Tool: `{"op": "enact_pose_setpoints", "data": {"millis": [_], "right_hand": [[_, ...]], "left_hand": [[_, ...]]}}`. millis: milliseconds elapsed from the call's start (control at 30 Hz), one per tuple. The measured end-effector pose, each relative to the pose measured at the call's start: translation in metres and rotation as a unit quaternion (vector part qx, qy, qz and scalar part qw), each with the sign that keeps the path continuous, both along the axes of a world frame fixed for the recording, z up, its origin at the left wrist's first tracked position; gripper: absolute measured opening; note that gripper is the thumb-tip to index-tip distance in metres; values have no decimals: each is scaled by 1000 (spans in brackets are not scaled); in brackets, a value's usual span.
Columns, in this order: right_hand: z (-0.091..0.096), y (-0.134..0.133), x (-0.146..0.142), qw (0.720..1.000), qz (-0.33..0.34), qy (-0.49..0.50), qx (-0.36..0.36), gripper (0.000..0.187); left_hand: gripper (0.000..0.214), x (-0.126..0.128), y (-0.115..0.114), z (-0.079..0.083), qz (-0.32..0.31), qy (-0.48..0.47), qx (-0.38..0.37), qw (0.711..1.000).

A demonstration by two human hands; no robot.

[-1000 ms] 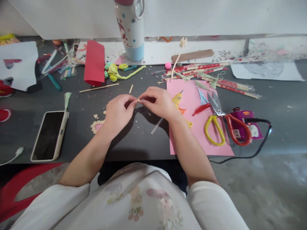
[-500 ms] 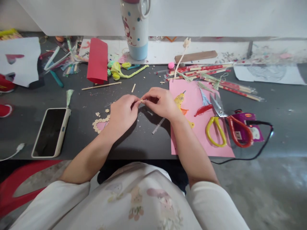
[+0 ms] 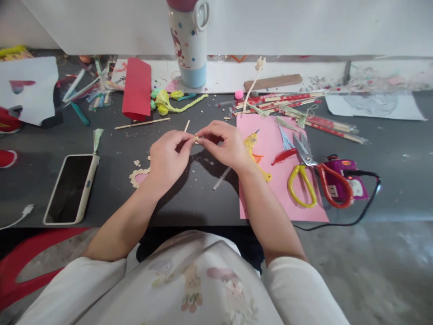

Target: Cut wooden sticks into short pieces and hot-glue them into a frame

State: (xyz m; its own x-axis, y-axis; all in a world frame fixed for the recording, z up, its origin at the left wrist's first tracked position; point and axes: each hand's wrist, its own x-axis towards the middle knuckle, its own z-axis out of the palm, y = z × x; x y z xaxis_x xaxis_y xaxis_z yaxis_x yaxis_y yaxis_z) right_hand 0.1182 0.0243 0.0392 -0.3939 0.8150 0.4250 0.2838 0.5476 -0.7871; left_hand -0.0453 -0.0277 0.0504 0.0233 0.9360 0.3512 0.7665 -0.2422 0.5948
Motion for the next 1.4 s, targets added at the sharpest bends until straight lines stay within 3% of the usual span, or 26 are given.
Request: {"op": "enact_pose_setpoints", "data": {"millis": [233, 600, 967, 1100, 1200, 1300, 1400], "right_hand": [[5, -4, 0, 998, -50, 15, 29, 10], [12, -9, -1, 997, -44, 21, 67, 8], [11, -11, -1, 998, -16, 32, 56, 9], [10, -9, -1, 998, -17, 29, 45, 11], [7, -6, -1, 999, -14, 27, 38, 11], [5, -4, -1, 998, -4, 28, 49, 9], [5, -4, -1, 998, -2, 21, 60, 10]], "left_hand": [[15, 1, -1, 7, -9, -57, 17, 998], [16, -1, -3, 9, -15, -46, 66, 997], [18, -1, -4, 4, -30, -51, 104, 993], [17, -1, -1, 6, -18, -99, 42, 994], [18, -1, 3, 5, -18, -236, -80, 968], [21, -1, 8, 4, -24, -380, -181, 907], [21, -2, 11, 6, -25, -458, -235, 857]]}}
